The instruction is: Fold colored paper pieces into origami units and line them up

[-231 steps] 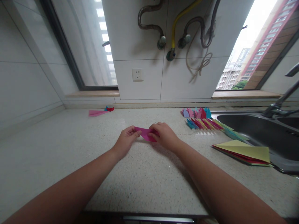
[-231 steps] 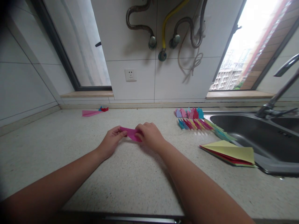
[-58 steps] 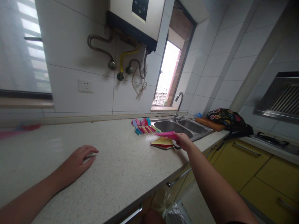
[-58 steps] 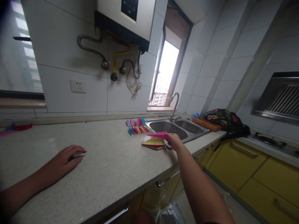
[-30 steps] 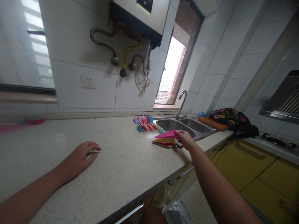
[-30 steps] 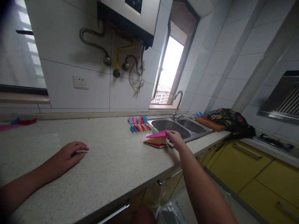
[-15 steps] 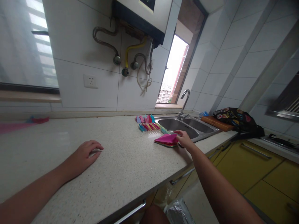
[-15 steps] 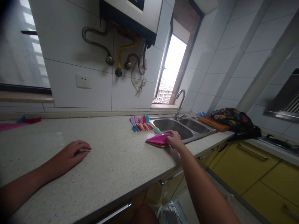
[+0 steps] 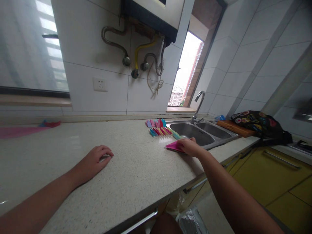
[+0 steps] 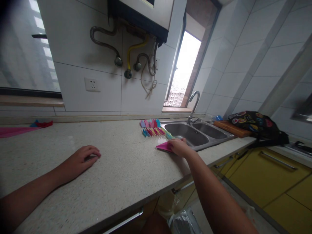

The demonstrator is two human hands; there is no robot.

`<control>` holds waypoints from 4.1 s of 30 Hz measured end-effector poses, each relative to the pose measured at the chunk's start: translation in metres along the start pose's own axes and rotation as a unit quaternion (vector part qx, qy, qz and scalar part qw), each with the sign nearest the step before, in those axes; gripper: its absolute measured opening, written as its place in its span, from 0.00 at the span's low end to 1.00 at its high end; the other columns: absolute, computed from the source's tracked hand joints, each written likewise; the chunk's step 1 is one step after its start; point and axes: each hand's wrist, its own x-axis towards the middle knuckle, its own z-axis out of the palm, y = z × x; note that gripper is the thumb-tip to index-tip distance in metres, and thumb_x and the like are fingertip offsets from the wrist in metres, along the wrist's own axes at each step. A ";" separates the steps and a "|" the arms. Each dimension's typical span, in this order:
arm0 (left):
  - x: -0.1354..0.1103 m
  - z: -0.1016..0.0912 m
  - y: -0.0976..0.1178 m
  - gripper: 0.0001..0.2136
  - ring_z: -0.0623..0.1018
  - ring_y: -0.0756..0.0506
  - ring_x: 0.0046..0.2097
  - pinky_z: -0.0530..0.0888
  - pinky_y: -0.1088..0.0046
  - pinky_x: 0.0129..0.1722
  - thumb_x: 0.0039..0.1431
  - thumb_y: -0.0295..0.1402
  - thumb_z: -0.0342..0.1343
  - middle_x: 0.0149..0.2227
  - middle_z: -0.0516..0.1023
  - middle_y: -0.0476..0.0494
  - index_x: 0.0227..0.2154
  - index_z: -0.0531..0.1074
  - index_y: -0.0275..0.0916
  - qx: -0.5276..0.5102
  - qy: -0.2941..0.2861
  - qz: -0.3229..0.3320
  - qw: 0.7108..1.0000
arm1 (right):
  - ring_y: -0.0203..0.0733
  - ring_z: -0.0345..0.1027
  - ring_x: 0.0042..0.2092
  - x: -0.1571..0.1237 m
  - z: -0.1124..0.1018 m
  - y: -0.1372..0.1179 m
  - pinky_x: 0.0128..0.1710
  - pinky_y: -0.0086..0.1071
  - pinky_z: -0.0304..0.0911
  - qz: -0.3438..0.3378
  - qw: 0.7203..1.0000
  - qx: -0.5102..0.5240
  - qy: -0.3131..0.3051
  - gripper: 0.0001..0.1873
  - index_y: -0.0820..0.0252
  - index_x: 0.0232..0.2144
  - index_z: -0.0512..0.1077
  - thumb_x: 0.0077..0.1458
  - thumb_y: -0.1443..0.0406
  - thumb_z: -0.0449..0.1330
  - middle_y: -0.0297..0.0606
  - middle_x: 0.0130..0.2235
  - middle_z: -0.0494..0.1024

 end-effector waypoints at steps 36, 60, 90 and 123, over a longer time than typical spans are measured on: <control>0.000 -0.003 0.005 0.11 0.73 0.42 0.47 0.69 0.61 0.50 0.63 0.38 0.49 0.44 0.74 0.42 0.37 0.76 0.42 -0.011 -0.008 -0.017 1.000 | 0.53 0.66 0.47 0.032 -0.039 -0.078 0.49 0.42 0.47 -0.091 0.992 0.057 0.072 0.11 0.51 0.36 0.77 0.56 0.70 0.57 0.40 0.39 0.79; -0.003 -0.016 -0.035 0.14 0.72 0.39 0.49 0.67 0.60 0.51 0.61 0.38 0.52 0.46 0.75 0.40 0.47 0.73 0.40 0.140 0.026 -0.138 0.980 | 0.49 0.59 0.53 0.103 0.042 -0.297 0.50 0.42 0.48 -0.282 0.948 0.138 0.052 0.18 0.55 0.52 0.68 0.61 0.63 0.51 0.44 0.53 0.70; 0.034 -0.164 -0.340 0.29 0.66 0.30 0.61 0.60 0.49 0.58 0.59 0.47 0.47 0.62 0.67 0.34 0.62 0.62 0.43 0.322 -0.011 -0.431 0.843 | 0.48 0.62 0.47 0.135 0.042 -0.307 0.48 0.44 0.52 -0.254 0.943 0.209 0.045 0.15 0.52 0.46 0.69 0.56 0.67 0.53 0.39 0.47 0.71; -0.008 -0.112 -0.136 0.13 0.69 0.39 0.58 0.61 0.56 0.56 0.62 0.37 0.52 0.56 0.72 0.44 0.47 0.75 0.49 0.244 0.007 -0.207 0.948 | 0.48 0.60 0.48 0.124 0.038 -0.301 0.48 0.42 0.49 -0.265 0.941 0.200 0.060 0.15 0.54 0.46 0.70 0.57 0.66 0.52 0.42 0.48 0.71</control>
